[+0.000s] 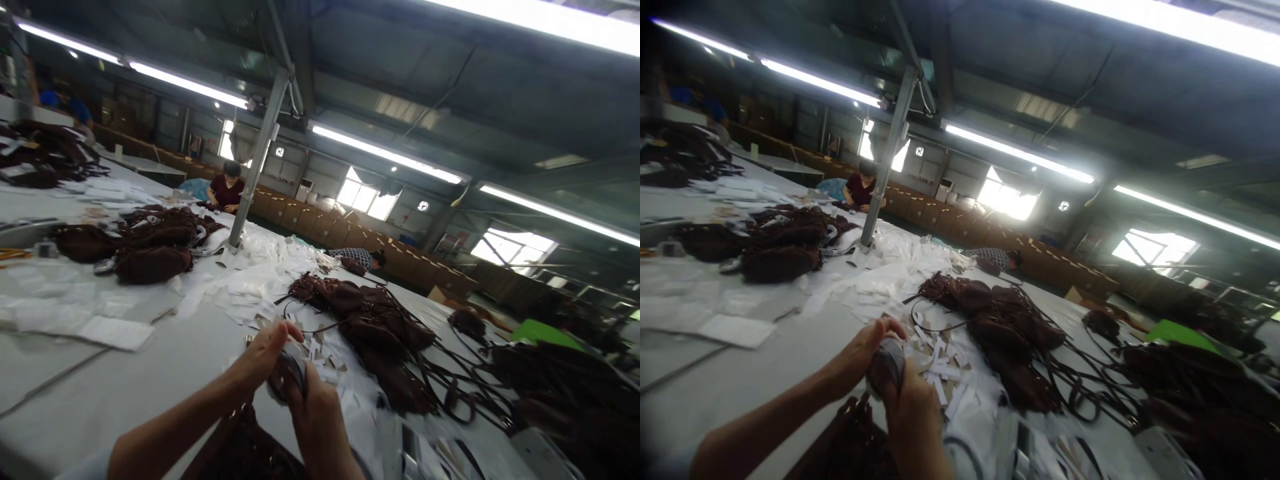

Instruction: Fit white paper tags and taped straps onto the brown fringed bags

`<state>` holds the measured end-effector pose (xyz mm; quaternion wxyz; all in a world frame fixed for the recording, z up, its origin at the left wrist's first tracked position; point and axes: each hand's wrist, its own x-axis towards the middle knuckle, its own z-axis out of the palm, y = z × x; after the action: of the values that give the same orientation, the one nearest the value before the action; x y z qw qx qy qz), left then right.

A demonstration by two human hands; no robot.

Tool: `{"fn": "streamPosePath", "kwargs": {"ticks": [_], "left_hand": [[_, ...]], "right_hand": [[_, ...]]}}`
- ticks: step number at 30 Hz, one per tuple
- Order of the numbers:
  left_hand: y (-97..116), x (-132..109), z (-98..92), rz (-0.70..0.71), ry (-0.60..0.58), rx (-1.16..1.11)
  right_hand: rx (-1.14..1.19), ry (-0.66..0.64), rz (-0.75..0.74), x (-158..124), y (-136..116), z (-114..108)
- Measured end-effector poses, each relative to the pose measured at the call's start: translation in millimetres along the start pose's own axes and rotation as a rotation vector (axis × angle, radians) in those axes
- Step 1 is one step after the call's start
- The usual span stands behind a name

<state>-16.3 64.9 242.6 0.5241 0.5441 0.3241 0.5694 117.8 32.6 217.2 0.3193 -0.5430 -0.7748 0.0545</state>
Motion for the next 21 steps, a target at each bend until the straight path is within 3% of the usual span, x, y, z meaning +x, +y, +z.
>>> {"fn": "streamPosePath", "kwargs": {"ticks": [2, 4, 7, 10, 13, 15, 18, 21], "left_hand": [[31, 12, -7.7, 0.085, -0.272, 0.277], [72, 28, -9.8, 0.201, -0.355, 0.442], [132, 51, 0.5, 0.457, -0.203, 0.323], [172, 65, 17.6, 0.568, 0.021, -0.039], [189, 71, 26.3, 0.569, 0.139, -0.304], [192, 71, 22.0, 0.557, 0.125, -0.348], [188, 67, 2.3, 0.376, -0.14, -0.186], [171, 56, -16.5, 0.095, -0.417, 0.144]], "right_hand": [[-0.164, -0.067, -0.108, 19, -4, -30], [-0.192, -0.055, -0.22, 44, -16, -67], [-0.127, 0.078, -0.302, 84, -47, -119], [0.042, 0.144, -0.409, 115, -80, -145], [0.185, 0.18, -0.393, 131, -99, -148], [0.175, 0.24, -0.374, 132, -99, -143], [-0.032, 0.303, -0.349, 119, -86, -133], [-0.364, 0.191, -0.29, 93, -70, -113]]}}
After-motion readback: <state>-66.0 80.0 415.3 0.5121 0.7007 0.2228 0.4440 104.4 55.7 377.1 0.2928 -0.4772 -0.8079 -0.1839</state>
